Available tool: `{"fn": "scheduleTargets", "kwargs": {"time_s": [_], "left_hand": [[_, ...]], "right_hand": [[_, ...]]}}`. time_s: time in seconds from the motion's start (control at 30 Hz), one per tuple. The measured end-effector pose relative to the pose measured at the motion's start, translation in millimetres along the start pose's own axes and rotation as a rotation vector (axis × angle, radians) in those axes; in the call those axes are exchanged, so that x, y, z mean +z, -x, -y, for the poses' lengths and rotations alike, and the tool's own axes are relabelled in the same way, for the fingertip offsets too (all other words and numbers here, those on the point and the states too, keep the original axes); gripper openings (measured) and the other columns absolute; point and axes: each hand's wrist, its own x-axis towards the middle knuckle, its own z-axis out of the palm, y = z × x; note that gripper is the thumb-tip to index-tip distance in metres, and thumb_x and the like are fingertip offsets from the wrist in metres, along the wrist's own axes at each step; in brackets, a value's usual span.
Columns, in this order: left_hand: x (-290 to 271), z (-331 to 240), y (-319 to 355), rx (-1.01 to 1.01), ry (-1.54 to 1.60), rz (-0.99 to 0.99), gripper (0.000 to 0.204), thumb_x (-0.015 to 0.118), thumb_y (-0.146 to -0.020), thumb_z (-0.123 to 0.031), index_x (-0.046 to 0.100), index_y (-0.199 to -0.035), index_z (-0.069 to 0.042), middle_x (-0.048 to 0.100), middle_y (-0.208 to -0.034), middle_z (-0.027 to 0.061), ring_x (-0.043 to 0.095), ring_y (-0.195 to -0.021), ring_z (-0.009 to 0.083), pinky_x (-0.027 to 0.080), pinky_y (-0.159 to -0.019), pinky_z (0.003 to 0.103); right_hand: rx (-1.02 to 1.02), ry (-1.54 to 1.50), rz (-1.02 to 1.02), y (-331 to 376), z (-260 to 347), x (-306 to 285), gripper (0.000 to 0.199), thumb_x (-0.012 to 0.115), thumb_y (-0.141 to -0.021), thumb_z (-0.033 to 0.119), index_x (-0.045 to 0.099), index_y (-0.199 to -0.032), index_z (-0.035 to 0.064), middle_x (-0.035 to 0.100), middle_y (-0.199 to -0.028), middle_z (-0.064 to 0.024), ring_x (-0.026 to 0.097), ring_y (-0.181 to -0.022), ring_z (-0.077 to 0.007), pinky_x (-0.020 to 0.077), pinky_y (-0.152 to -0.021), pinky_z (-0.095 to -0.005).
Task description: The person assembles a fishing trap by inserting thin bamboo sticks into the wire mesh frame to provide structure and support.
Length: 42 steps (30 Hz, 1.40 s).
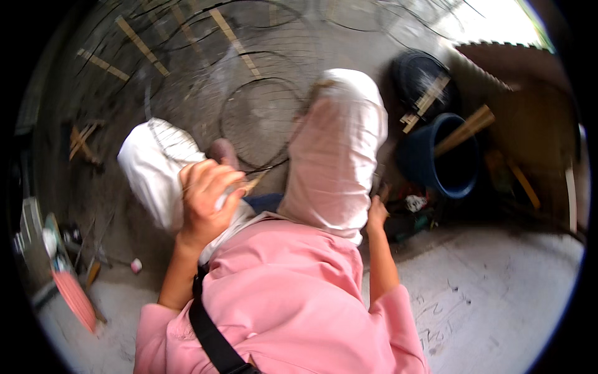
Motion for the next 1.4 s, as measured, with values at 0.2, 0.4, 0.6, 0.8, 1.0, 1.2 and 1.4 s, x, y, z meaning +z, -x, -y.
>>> {"fn": "scheduleTargets", "kwargs": {"time_s": [0.2, 0.4, 0.6, 0.8, 1.0, 1.2, 1.4], "left_hand": [[25.7, -23.9, -4.6, -0.015, -0.002, 0.093, 0.033, 0.090, -0.099, -0.016, 0.081, -0.128, -0.003, 0.079, -0.116, 0.0119, 0.071, -0.112, 0.0363, 0.048, -0.114, 0.052], [47.6, -36.1, -19.0, -0.037, 0.037, 0.095, 0.016, 0.085, -0.103, -0.001, 0.081, -0.118, -0.002, 0.077, -0.103, 0.0110, 0.071, -0.098, 0.0339, 0.052, -0.101, 0.047], [67.6, -57.5, -30.8, -0.043, 0.030, 0.139, 0.018, 0.084, -0.102, 0.005, 0.080, -0.119, 0.001, 0.078, -0.107, 0.0128, 0.070, -0.104, 0.0336, 0.054, -0.099, 0.044], [81.7, -63.9, -36.3, -0.055, 0.015, 0.162, 0.019, 0.083, -0.102, 0.006, 0.079, -0.120, 0.001, 0.077, -0.107, 0.0134, 0.069, -0.104, 0.0344, 0.054, -0.100, 0.045], [94.4, -55.8, -26.3, -0.105, 0.030, 0.123, 0.022, 0.085, -0.099, 0.006, 0.078, -0.119, 0.001, 0.077, -0.107, 0.0147, 0.071, -0.100, 0.0377, 0.054, -0.097, 0.048], [58.4, -50.5, -26.2, -0.074, -0.036, 0.176, 0.029, 0.087, -0.094, 0.003, 0.080, -0.122, -0.002, 0.079, -0.107, 0.0137, 0.073, -0.099, 0.0382, 0.052, -0.096, 0.050], [41.1, -29.9, -24.3, -0.082, 0.038, 0.078, 0.025, 0.089, -0.094, 0.002, 0.081, -0.117, -0.003, 0.079, -0.101, 0.0112, 0.072, -0.095, 0.0352, 0.053, -0.095, 0.047]], "right_hand": [[0.071, 0.201, -0.002, -6.5, -15.9, -17.6, 0.073, 0.051, -0.121, 0.057, 0.081, -0.121, -0.0095, 0.081, -0.120, -0.0386, 0.075, -0.121, -0.0586, 0.0553, -0.106, -0.0610], [0.151, -0.046, 0.047, -20.2, -8.0, 6.4, 0.069, 0.054, -0.122, 0.055, 0.081, -0.118, -0.0078, 0.081, -0.115, -0.0378, 0.076, -0.118, -0.0582, 0.0558, -0.101, -0.0588], [0.164, 0.074, 0.078, -46.3, -16.3, 32.7, 0.065, 0.057, -0.122, 0.053, 0.083, -0.117, -0.0062, 0.081, -0.113, -0.0372, 0.076, -0.115, -0.0589, 0.0576, -0.099, -0.0599], [0.417, -0.521, -0.129, -79.3, -91.5, -3.4, 0.037, 0.061, -0.119, 0.022, 0.075, -0.141, -0.0040, 0.079, -0.095, -0.0250, 0.077, -0.079, -0.0368, 0.0592, -0.067, -0.0512], [0.064, 0.389, -0.086, -153.7, -116.7, 31.7, 0.047, 0.066, -0.108, 0.011, 0.070, -0.153, -0.0002, 0.082, -0.116, -0.0331, 0.081, -0.103, -0.0471, 0.0630, -0.089, -0.0569], [0.030, 0.499, -0.062, -126.7, -56.5, 60.4, 0.039, 0.070, -0.108, 0.018, 0.074, -0.144, 0.0008, 0.082, -0.115, -0.0320, 0.081, -0.104, -0.0484, 0.0630, -0.089, -0.0577], [-0.051, 0.537, -0.008, -96.5, -26.7, 59.1, 0.034, 0.074, -0.109, 0.024, 0.078, -0.134, 0.0019, 0.083, -0.114, -0.0309, 0.081, -0.105, -0.0497, 0.0631, -0.090, -0.0586]]}}
